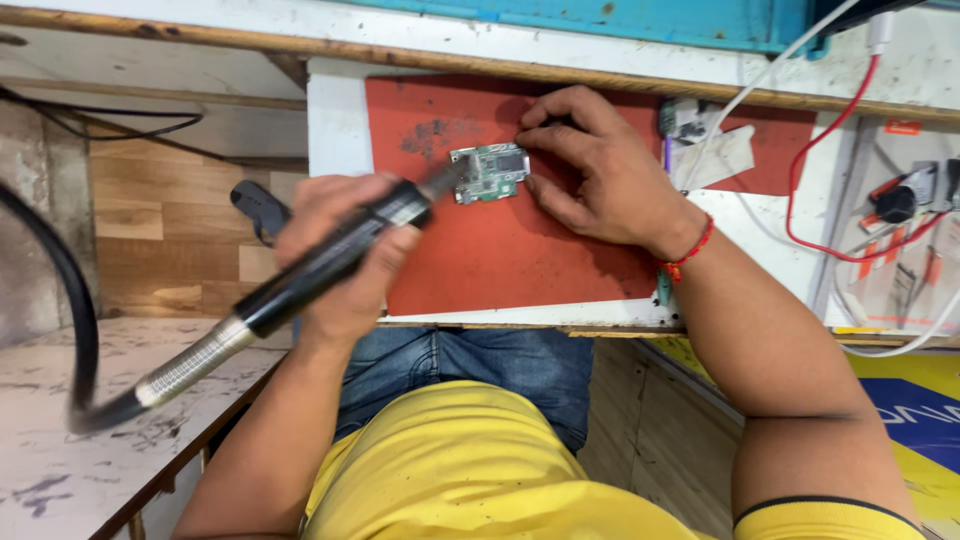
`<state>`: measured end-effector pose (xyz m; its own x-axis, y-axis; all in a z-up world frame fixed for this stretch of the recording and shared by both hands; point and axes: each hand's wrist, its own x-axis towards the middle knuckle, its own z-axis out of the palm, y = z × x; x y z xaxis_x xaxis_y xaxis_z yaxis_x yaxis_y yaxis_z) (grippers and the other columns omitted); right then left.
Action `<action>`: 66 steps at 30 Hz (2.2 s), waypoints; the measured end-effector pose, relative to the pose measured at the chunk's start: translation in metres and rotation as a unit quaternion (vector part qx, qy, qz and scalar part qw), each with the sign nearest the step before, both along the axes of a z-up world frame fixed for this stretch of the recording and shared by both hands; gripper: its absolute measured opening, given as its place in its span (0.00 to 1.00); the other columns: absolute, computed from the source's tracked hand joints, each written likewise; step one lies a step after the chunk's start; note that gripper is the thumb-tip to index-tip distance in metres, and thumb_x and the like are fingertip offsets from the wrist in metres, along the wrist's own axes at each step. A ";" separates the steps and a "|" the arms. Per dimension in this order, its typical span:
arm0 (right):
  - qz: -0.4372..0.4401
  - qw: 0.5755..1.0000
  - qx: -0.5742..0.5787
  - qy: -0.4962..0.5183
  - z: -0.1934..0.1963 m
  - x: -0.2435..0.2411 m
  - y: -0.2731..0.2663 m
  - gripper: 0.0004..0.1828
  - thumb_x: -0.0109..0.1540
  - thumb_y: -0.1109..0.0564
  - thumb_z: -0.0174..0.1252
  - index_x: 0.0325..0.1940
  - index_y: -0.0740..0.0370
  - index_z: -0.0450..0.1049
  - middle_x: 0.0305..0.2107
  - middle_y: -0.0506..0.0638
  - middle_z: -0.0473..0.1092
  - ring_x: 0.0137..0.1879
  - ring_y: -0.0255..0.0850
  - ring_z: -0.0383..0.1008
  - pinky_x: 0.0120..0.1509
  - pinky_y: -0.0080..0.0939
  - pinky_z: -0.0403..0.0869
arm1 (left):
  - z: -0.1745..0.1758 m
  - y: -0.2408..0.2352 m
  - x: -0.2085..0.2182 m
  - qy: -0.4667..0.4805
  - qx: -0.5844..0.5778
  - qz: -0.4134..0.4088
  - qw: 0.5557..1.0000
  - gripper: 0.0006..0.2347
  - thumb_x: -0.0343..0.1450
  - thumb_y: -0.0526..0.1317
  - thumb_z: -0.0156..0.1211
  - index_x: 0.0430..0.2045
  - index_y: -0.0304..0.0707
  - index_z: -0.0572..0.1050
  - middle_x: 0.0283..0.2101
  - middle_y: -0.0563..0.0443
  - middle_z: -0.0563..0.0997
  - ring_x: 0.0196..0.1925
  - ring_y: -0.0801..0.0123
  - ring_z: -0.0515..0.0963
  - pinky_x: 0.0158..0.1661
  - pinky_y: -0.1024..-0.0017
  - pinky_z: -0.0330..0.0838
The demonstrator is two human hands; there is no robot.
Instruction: The person scrapes a small circuit board with a metal tool and then uses a hot air gun to heat the board. The person works on a red mat placed on a workbench in a cluttered electronics repair shop.
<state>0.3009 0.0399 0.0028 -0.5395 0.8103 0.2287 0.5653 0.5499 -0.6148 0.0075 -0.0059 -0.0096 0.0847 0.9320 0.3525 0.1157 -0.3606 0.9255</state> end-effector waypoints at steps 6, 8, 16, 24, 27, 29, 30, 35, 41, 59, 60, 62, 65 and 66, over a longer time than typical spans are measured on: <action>0.001 1.000 0.005 0.000 0.000 0.003 -0.002 0.20 0.61 0.61 0.66 0.56 0.66 0.76 0.56 0.57 0.67 0.64 0.52 0.70 0.67 0.47 0.73 | 0.003 -0.001 -0.004 0.101 0.066 -0.055 0.991 0.16 0.70 0.45 0.72 0.45 0.35 0.77 0.47 0.47 0.85 0.48 0.66 0.81 0.57 0.67 0.70; -0.006 1.000 -0.005 -0.003 0.001 0.002 -0.001 0.20 0.61 0.61 0.66 0.57 0.66 0.76 0.57 0.57 0.67 0.64 0.52 0.70 0.67 0.47 0.73 | 0.001 -0.003 -0.004 0.049 0.006 0.012 0.999 0.16 0.75 0.46 0.70 0.49 0.34 0.77 0.48 0.47 0.82 0.51 0.65 0.80 0.57 0.69 0.73; 0.007 0.998 0.028 -0.058 0.011 -0.007 -0.003 0.30 0.59 0.49 0.73 0.62 0.62 0.75 0.58 0.57 0.65 0.60 0.54 0.66 0.65 0.52 0.69 | -0.001 -0.003 -0.003 0.045 0.036 0.004 0.998 0.16 0.72 0.46 0.71 0.48 0.34 0.77 0.46 0.48 0.83 0.49 0.64 0.78 0.56 0.69 0.73; -0.007 0.999 0.006 -0.052 0.005 -0.005 -0.004 0.27 0.60 0.51 0.71 0.61 0.61 0.76 0.58 0.56 0.66 0.61 0.54 0.67 0.65 0.51 0.71 | 0.000 -0.003 -0.005 0.016 -0.011 0.039 0.999 0.16 0.76 0.45 0.71 0.50 0.33 0.77 0.49 0.46 0.82 0.51 0.62 0.79 0.56 0.68 0.75; 0.000 0.999 0.015 -0.050 0.007 -0.003 -0.006 0.26 0.60 0.52 0.70 0.61 0.61 0.76 0.58 0.57 0.66 0.61 0.54 0.67 0.66 0.50 0.71 | -0.002 -0.001 -0.002 0.038 0.084 -0.061 0.994 0.16 0.69 0.45 0.73 0.44 0.34 0.78 0.45 0.47 0.85 0.47 0.64 0.82 0.53 0.68 0.73; 0.009 0.999 0.021 -0.046 0.010 -0.003 -0.004 0.25 0.60 0.54 0.69 0.60 0.60 0.76 0.58 0.57 0.66 0.62 0.53 0.67 0.66 0.49 0.71 | 0.000 -0.001 -0.001 0.041 0.069 -0.018 0.997 0.15 0.71 0.44 0.71 0.46 0.34 0.78 0.47 0.47 0.84 0.48 0.63 0.80 0.54 0.68 0.73; 0.016 0.998 0.030 -0.050 0.011 -0.004 -0.002 0.24 0.59 0.55 0.69 0.60 0.60 0.77 0.58 0.57 0.66 0.62 0.54 0.66 0.66 0.50 0.70 | 0.001 -0.001 -0.002 0.043 0.062 0.003 0.997 0.15 0.72 0.44 0.70 0.47 0.33 0.78 0.47 0.46 0.83 0.49 0.63 0.80 0.55 0.68 0.74; 0.012 0.999 0.020 -0.036 0.007 0.000 -0.007 0.25 0.60 0.58 0.67 0.62 0.62 0.76 0.59 0.57 0.66 0.65 0.54 0.66 0.69 0.49 0.70 | 0.002 -0.002 -0.004 0.067 0.077 -0.053 0.993 0.15 0.70 0.44 0.72 0.44 0.34 0.78 0.45 0.47 0.84 0.49 0.62 0.80 0.53 0.68 0.73; 0.015 0.999 0.026 -0.038 0.005 -0.001 -0.005 0.24 0.61 0.58 0.68 0.61 0.64 0.76 0.58 0.57 0.66 0.65 0.54 0.66 0.69 0.49 0.70 | -0.004 0.000 -0.002 0.050 0.064 -0.043 0.996 0.16 0.72 0.47 0.72 0.47 0.37 0.78 0.47 0.48 0.85 0.47 0.66 0.82 0.55 0.68 0.73; 0.012 0.999 0.030 -0.030 0.001 0.002 -0.003 0.18 0.64 0.63 0.66 0.59 0.64 0.77 0.59 0.57 0.65 0.65 0.53 0.67 0.71 0.49 0.70 | 0.000 0.003 -0.003 0.042 0.082 -0.060 0.994 0.16 0.70 0.41 0.74 0.47 0.34 0.77 0.49 0.48 0.82 0.50 0.64 0.80 0.56 0.69 0.74; 0.014 0.999 0.036 -0.032 0.000 0.002 -0.001 0.18 0.63 0.63 0.66 0.58 0.64 0.77 0.58 0.57 0.65 0.66 0.53 0.66 0.71 0.49 0.70 | 0.000 0.003 -0.003 0.081 0.093 -0.043 0.992 0.16 0.69 0.41 0.75 0.46 0.34 0.77 0.49 0.49 0.83 0.49 0.64 0.80 0.56 0.68 0.74; 0.017 0.998 0.037 -0.037 -0.002 0.003 -0.007 0.17 0.63 0.63 0.66 0.55 0.65 0.76 0.57 0.57 0.65 0.67 0.54 0.66 0.72 0.49 0.69 | 0.001 -0.003 -0.004 0.056 0.042 -0.006 0.998 0.16 0.73 0.42 0.74 0.50 0.34 0.77 0.49 0.48 0.83 0.52 0.64 0.80 0.57 0.69 0.75; 0.008 0.999 0.016 -0.033 -0.001 0.003 -0.008 0.16 0.65 0.63 0.66 0.57 0.65 0.77 0.57 0.56 0.66 0.63 0.52 0.66 0.71 0.48 0.70 | 0.002 0.000 -0.004 0.086 0.067 -0.061 0.992 0.17 0.70 0.44 0.75 0.48 0.35 0.78 0.47 0.46 0.83 0.53 0.62 0.79 0.57 0.68 0.75; 0.010 0.999 0.024 -0.038 0.001 0.003 -0.008 0.16 0.64 0.63 0.66 0.56 0.66 0.76 0.57 0.56 0.66 0.63 0.52 0.66 0.71 0.48 0.70 | 0.003 -0.001 -0.005 0.107 0.089 -0.095 0.986 0.18 0.68 0.45 0.76 0.46 0.36 0.78 0.47 0.46 0.84 0.52 0.61 0.79 0.57 0.67 0.75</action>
